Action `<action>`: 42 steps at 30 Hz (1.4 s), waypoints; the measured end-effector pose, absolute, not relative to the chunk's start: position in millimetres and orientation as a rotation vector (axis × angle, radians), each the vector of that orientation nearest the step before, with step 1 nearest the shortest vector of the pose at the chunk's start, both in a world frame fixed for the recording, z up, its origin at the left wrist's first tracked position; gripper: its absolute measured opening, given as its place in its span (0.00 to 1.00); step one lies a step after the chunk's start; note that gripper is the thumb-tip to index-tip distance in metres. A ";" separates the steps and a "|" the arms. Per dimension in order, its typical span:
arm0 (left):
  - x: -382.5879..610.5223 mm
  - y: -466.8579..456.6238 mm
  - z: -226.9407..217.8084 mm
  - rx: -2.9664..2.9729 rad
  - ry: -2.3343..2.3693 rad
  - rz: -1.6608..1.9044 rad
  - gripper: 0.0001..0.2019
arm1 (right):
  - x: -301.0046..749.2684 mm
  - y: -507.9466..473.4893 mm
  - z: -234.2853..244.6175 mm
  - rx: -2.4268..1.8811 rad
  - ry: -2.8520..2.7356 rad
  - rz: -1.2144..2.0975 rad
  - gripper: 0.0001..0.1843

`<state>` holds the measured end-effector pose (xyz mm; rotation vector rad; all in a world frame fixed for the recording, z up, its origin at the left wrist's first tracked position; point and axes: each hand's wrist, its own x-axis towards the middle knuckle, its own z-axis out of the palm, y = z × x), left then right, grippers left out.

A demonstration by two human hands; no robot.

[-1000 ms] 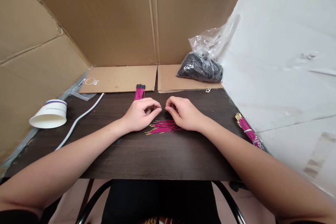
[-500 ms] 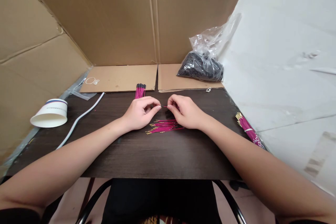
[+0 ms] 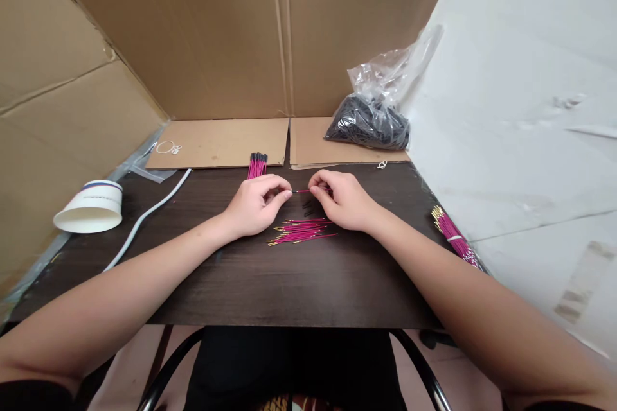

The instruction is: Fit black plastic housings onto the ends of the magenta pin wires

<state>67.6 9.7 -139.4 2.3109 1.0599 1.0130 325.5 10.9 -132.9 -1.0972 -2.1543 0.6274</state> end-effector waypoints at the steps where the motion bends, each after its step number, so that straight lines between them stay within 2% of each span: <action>1: 67.5 9.7 -139.4 2.310 1.061 1.010 0.06 | 326.1 11.7 -133.0 -1.085 -2.170 0.611 0.06; 9: 67.7 8.8 -137.8 2.283 1.102 1.035 0.06 | 334.5 22.3 -137.1 -1.041 -2.252 0.383 0.07; 21: 67.0 9.1 -140.7 2.382 1.072 0.892 0.04 | 328.5 14.2 -138.1 -0.947 -2.334 0.386 0.03; 32: 66.5 9.5 -143.5 2.398 1.099 0.847 0.04 | 318.7 -10.1 -118.1 -0.707 -2.532 0.737 0.02; 42: 66.9 9.5 -142.4 2.391 1.074 0.865 0.04 | 315.0 -11.6 -120.5 -0.708 -2.525 0.716 0.06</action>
